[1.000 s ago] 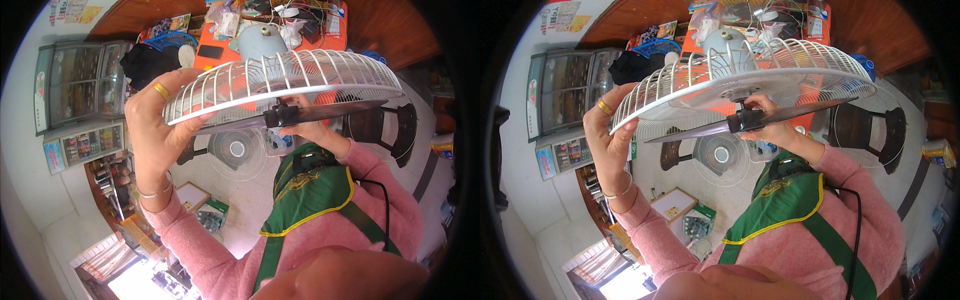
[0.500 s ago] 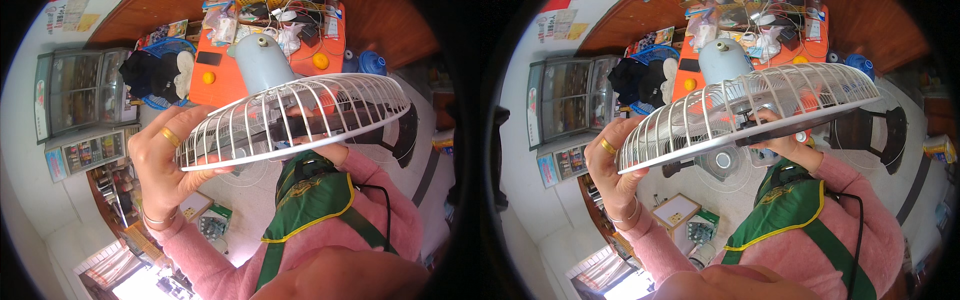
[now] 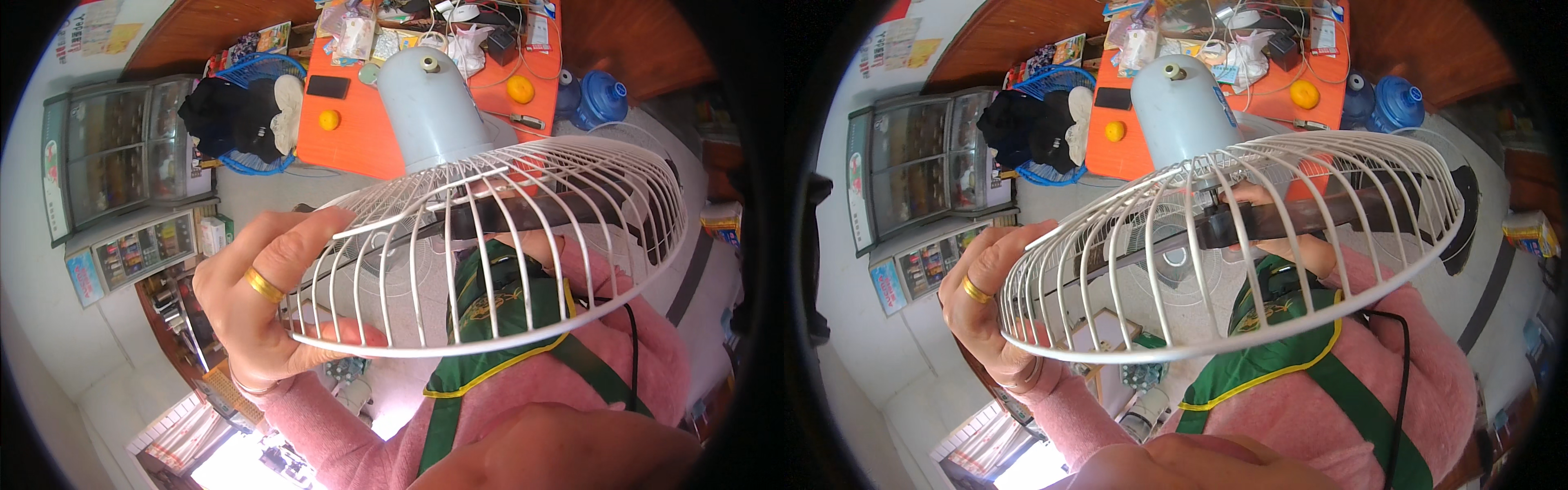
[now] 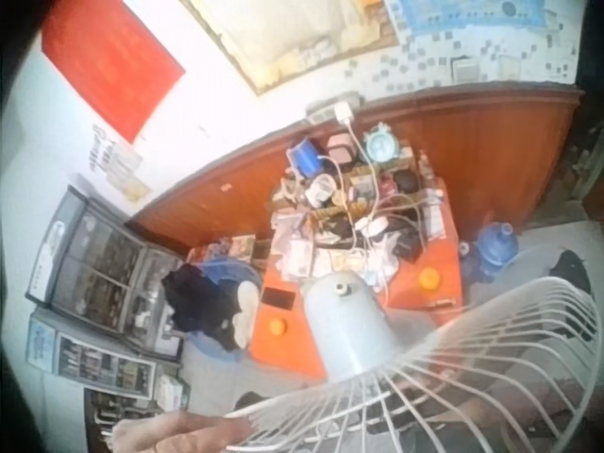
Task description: The person assembles a standing fan by attaching the front grille, inserting the fan blade, and securing it with a nut. They then attach the rear grille and tighten the assembly.
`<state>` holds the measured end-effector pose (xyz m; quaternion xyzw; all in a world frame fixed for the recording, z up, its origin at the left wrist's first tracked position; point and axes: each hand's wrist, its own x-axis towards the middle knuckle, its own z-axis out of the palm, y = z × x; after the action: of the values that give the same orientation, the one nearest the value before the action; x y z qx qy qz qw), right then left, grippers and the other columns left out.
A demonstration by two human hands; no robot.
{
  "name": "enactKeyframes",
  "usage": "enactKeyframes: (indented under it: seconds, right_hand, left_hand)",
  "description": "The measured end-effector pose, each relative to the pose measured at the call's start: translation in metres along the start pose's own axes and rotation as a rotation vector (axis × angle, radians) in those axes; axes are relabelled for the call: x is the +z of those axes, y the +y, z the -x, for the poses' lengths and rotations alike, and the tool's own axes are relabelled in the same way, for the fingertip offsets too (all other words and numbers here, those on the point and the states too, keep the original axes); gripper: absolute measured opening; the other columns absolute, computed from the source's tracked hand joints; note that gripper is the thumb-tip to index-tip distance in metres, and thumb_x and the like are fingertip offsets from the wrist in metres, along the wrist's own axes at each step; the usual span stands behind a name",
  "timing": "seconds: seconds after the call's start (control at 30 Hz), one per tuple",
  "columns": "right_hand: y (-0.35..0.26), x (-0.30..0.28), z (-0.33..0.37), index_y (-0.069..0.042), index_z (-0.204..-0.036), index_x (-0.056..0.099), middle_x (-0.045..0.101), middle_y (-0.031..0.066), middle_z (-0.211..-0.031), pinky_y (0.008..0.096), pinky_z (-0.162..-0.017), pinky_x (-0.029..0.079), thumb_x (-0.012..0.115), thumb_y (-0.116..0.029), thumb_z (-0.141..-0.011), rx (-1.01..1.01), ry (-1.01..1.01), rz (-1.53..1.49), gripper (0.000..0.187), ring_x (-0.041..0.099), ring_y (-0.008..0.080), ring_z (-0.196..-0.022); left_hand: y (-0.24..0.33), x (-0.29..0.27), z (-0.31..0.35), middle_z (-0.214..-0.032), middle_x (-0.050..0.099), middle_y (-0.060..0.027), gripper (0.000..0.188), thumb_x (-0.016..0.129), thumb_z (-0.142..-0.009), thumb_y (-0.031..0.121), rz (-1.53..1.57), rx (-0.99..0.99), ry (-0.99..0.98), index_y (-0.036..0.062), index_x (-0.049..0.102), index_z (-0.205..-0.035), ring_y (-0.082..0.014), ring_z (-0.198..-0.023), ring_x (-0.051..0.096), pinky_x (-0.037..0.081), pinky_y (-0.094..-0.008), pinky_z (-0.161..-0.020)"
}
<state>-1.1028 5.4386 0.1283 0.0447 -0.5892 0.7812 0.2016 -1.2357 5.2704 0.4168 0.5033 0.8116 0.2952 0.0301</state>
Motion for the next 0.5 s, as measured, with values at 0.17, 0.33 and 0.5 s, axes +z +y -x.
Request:
enactKeyframes:
  seconds: [0.17, 0.33, 0.5]
  right_hand:
    - [-0.005, 0.004, -0.002, -0.003, -0.112, 0.048, 0.052, 0.0066, -0.105, 0.0295, -0.086, 0.041, 0.074, -0.02, -0.075, 0.008, 0.03, 0.016, 0.049, 0.051, 0.0155, -0.098]
    - [-0.004, 0.012, 0.0, -0.003, -0.112, 0.047, 0.052, 0.0065, -0.104, 0.0293, -0.086, 0.041, 0.073, -0.021, -0.075, 0.014, 0.075, 0.023, 0.048, 0.051, 0.0154, -0.098]
    - [0.027, 0.02, 0.011, -0.003, -0.112, 0.047, 0.052, 0.0064, -0.104, 0.0291, -0.086, 0.041, 0.072, -0.021, -0.076, 0.035, 0.155, 0.009, 0.047, 0.051, 0.0153, -0.098]
  left_hand:
    - [0.001, -0.005, 0.001, -0.077, 0.064, -0.0148, 0.07, 0.074, -0.061, 0.057, -0.019, 0.011, -0.048, -0.0034, 0.066, -0.096, -0.0241, -0.062, 0.063, 0.049, -0.0276, -0.055]
    - [0.0, -0.004, 0.003, -0.077, 0.064, -0.0139, 0.07, 0.073, -0.062, 0.058, -0.053, 0.047, -0.046, -0.0031, 0.066, -0.096, -0.0239, -0.061, 0.063, 0.049, -0.027, -0.054]
    - [0.0, -0.003, 0.003, -0.076, 0.063, -0.0123, 0.066, 0.074, -0.064, 0.055, -0.002, -0.051, 0.0, -0.0029, 0.066, -0.095, -0.0214, -0.063, 0.063, 0.049, -0.0281, -0.058]
